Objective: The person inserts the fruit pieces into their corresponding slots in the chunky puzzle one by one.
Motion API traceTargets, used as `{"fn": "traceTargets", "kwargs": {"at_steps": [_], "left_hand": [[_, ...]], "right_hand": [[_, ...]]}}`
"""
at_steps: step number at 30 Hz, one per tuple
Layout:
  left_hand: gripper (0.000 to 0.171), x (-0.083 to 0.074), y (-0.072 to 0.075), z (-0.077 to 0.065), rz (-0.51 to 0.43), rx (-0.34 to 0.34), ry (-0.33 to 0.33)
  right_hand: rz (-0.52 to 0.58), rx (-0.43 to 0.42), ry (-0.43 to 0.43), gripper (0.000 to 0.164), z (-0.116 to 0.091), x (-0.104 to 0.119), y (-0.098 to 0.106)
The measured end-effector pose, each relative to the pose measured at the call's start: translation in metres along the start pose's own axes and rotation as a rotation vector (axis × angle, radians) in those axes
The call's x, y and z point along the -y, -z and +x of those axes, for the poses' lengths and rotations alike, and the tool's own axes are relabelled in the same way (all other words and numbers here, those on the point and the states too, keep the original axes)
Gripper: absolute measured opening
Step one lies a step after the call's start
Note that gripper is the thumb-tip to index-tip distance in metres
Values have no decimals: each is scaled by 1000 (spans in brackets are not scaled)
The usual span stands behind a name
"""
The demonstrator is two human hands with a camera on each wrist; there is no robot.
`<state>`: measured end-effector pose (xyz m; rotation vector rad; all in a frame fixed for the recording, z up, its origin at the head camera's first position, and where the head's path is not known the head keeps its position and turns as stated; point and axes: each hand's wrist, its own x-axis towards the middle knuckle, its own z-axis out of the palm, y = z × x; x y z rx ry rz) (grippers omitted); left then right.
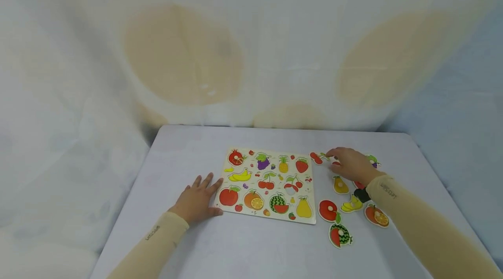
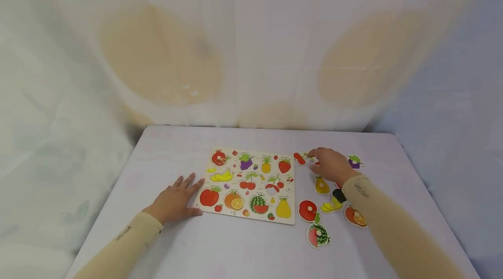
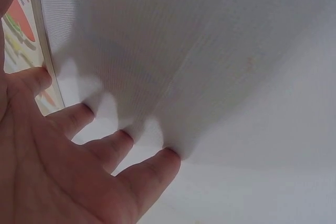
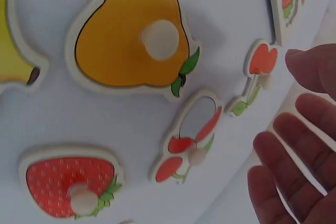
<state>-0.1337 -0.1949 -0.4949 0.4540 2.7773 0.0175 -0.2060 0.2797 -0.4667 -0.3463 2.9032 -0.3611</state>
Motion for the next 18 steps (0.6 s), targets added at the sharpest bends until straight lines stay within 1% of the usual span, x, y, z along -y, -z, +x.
{"fn": "traceTargets", "kwargs": {"at_steps": [2, 8, 13, 18], "left_hand": [[96, 1, -2, 0, 3, -6, -3], [97, 4, -7, 1, 11, -13, -4], [98, 5, -10, 2, 18, -16, 1], [98, 4, -7, 1, 11, -25, -7]], "right_hand": [[-11, -11, -22, 45, 4, 0, -5], [15, -34, -106, 54, 20, 4, -20], [17, -61, -136, 59, 33, 5, -32], [14, -60, -162, 60, 42, 7, -41]]}}
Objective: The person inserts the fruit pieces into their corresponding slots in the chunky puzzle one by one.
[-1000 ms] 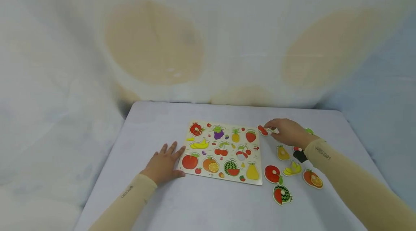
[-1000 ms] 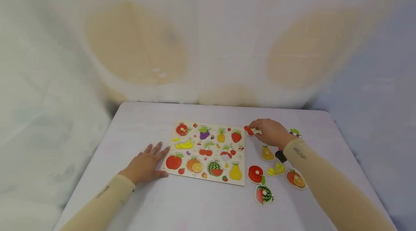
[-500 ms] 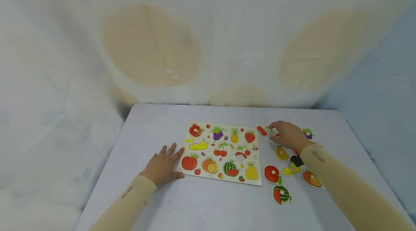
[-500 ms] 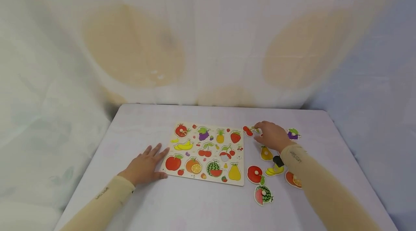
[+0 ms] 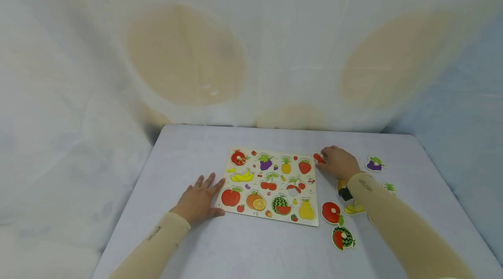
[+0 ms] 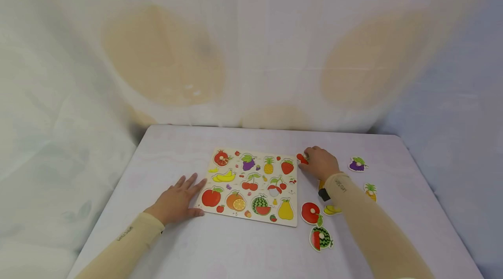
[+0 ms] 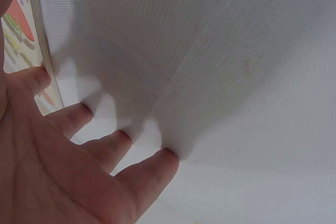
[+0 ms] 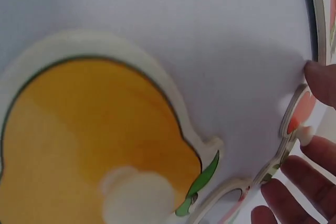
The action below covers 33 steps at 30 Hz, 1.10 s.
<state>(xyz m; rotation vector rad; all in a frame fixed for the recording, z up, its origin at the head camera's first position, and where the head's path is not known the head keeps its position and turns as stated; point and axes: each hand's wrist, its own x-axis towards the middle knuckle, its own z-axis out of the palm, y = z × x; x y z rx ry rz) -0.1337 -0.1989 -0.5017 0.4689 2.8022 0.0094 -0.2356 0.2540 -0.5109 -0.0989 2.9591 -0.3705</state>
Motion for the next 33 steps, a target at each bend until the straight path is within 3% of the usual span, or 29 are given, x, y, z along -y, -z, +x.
{"fn": "traceTargets", "kwargs": {"at_steps": [15, 23, 33], "left_hand": [[97, -1, 4, -1, -17, 7, 4], [97, -2, 2, -1, -6, 1, -2], [98, -1, 1, 1, -4, -4, 0]], "right_hand": [[-40, -27, -3, 53, 1, 7, 3], [-3, -29, -24, 48, 2, 1, 1], [43, -58, -1, 48, -10, 4, 15]]}}
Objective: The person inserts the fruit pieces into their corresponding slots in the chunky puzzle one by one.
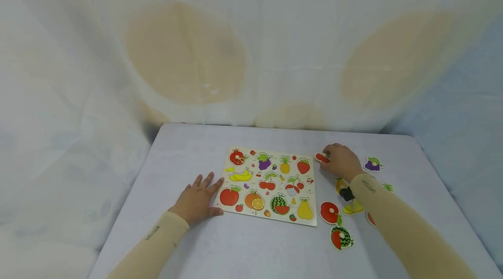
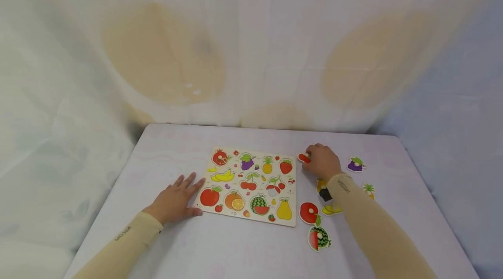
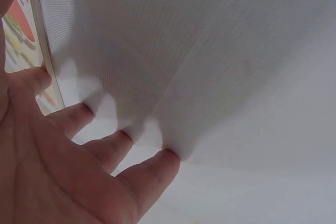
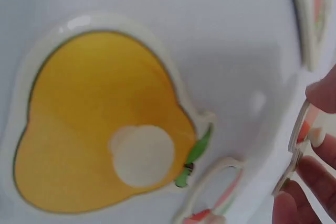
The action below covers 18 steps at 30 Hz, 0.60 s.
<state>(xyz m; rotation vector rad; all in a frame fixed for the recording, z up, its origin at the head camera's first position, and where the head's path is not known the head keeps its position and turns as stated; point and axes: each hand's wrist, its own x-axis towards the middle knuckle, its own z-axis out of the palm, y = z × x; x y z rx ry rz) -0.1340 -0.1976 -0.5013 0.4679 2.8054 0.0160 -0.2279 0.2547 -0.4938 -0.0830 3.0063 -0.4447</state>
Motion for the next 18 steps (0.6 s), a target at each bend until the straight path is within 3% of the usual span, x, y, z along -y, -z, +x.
{"fn": "traceTargets", "kwargs": {"at_steps": [10, 18], "left_hand": [[98, 1, 0, 0, -2, -17, -12], [97, 0, 3, -2, -8, -3, -15]], "right_hand": [[56, -11, 54, 45, -19, 11, 13], [70, -7, 137, 42, -30, 36, 14]]}}
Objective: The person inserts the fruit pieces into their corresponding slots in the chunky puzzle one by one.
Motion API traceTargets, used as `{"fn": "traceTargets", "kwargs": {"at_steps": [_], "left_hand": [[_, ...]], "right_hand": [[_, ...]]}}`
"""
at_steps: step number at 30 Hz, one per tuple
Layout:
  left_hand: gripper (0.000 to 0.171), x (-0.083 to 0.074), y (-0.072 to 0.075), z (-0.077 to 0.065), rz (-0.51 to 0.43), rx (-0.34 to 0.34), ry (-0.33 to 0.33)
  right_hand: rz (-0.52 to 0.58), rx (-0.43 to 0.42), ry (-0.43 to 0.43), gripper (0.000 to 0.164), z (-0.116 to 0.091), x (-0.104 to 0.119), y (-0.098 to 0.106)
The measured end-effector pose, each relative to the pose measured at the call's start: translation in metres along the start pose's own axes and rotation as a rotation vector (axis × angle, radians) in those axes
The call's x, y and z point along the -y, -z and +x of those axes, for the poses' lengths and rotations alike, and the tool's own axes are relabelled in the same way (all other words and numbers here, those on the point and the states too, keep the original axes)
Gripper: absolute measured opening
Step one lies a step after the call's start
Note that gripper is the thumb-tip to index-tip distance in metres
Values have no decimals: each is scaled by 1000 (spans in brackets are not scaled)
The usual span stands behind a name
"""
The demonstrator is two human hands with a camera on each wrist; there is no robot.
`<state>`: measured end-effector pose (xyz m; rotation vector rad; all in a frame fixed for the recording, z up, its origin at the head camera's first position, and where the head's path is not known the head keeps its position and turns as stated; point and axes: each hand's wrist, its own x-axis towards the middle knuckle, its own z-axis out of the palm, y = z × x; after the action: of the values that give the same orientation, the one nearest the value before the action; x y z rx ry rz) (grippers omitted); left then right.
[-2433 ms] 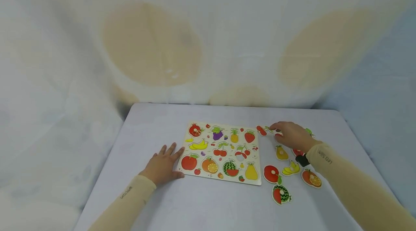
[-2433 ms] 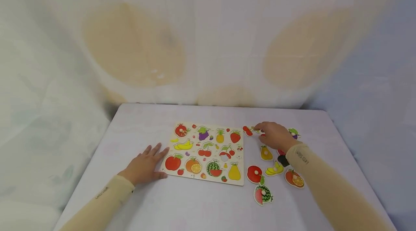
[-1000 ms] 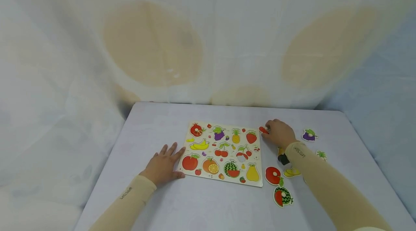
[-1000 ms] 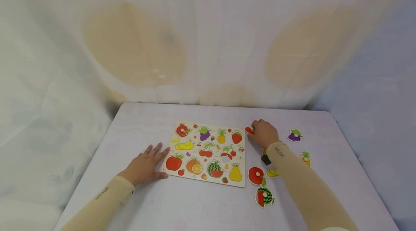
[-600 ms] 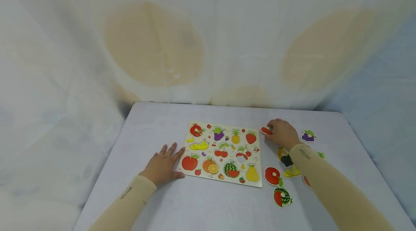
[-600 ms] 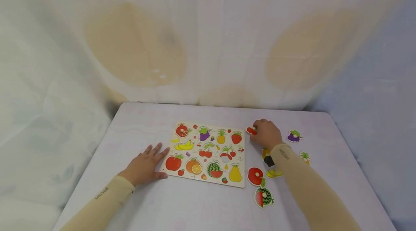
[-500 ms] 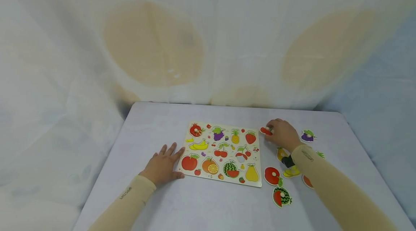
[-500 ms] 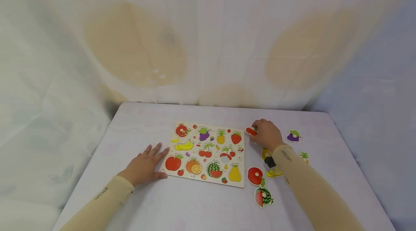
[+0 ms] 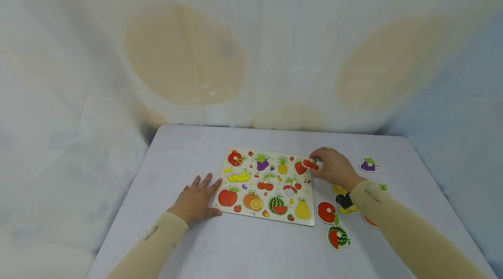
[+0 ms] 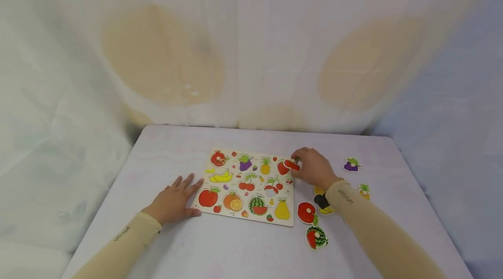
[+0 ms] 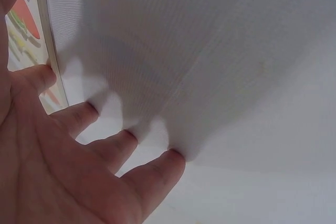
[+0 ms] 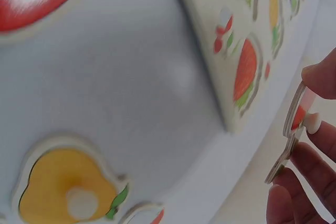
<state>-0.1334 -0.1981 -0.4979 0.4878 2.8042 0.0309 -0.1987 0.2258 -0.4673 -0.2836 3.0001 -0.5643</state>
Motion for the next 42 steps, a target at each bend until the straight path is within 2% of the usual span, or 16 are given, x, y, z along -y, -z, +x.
{"fn": "traceTargets", "kwargs": {"at_steps": [9, 15, 19, 23, 27, 42], "left_hand": [[97, -1, -1, 4, -4, -8, 1], [96, -3, 1, 3, -10, -10, 1], [97, -3, 0, 5, -10, -16, 0], [98, -3, -3, 7, -10, -15, 5], [98, -4, -4, 7, -2, -16, 5], [98, -5, -3, 4, 5, -15, 15]], "right_hand": [[3, 67, 95, 43, 5, 41, -14], [6, 111, 201, 37, 12, 68, -35], [-23, 162, 224, 35, 17, 80, -53], [-53, 213, 246, 33, 20, 87, -65], [-61, 243, 262, 35, 21, 90, -68], [-127, 243, 301, 38, 21, 93, -70]]}}
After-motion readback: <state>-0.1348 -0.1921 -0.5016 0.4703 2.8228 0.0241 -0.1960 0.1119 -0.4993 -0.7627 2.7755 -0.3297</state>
